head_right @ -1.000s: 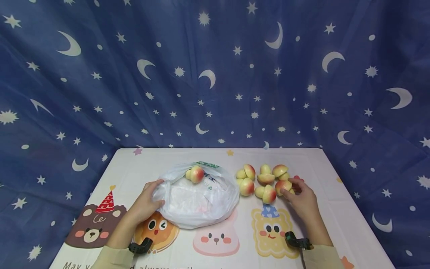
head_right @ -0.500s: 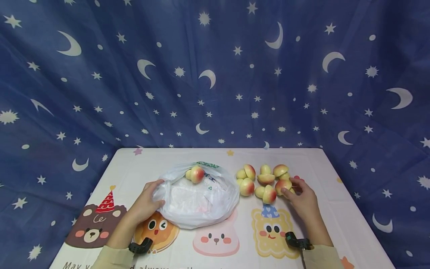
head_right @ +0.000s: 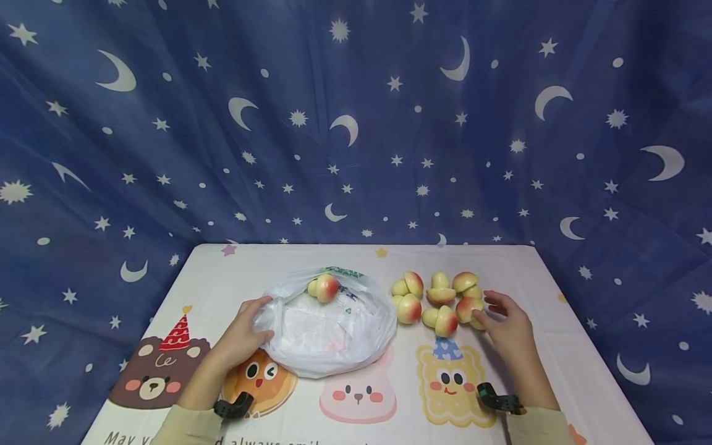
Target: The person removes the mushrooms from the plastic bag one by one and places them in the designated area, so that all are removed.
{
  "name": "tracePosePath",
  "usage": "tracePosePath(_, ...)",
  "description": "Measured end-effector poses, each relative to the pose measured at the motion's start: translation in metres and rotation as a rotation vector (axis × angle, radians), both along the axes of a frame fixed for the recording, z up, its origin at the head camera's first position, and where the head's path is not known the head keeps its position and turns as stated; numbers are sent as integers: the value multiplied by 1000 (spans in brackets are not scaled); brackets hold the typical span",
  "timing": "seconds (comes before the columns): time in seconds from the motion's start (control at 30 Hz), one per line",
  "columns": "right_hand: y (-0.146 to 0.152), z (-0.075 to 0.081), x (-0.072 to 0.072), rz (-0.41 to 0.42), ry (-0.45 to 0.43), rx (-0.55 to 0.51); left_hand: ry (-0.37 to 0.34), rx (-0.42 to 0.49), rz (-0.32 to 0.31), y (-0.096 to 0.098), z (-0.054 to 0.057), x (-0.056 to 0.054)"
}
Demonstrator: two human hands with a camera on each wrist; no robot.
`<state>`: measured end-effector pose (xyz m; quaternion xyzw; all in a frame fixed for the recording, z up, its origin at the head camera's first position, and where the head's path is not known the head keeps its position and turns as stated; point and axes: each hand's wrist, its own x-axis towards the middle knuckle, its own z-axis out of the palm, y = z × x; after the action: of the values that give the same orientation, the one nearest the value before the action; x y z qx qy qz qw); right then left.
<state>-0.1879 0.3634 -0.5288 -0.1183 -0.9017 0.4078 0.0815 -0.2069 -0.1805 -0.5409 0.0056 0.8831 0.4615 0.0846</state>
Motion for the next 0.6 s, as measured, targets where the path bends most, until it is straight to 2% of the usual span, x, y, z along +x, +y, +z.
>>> tracePosePath(0.3,-3,10,1,15,28,19,8,-5,1,0,0,-3)
tracePosePath(0.6,-21,22,-2,75,91,1,-5,-5,9,0,-1,0)
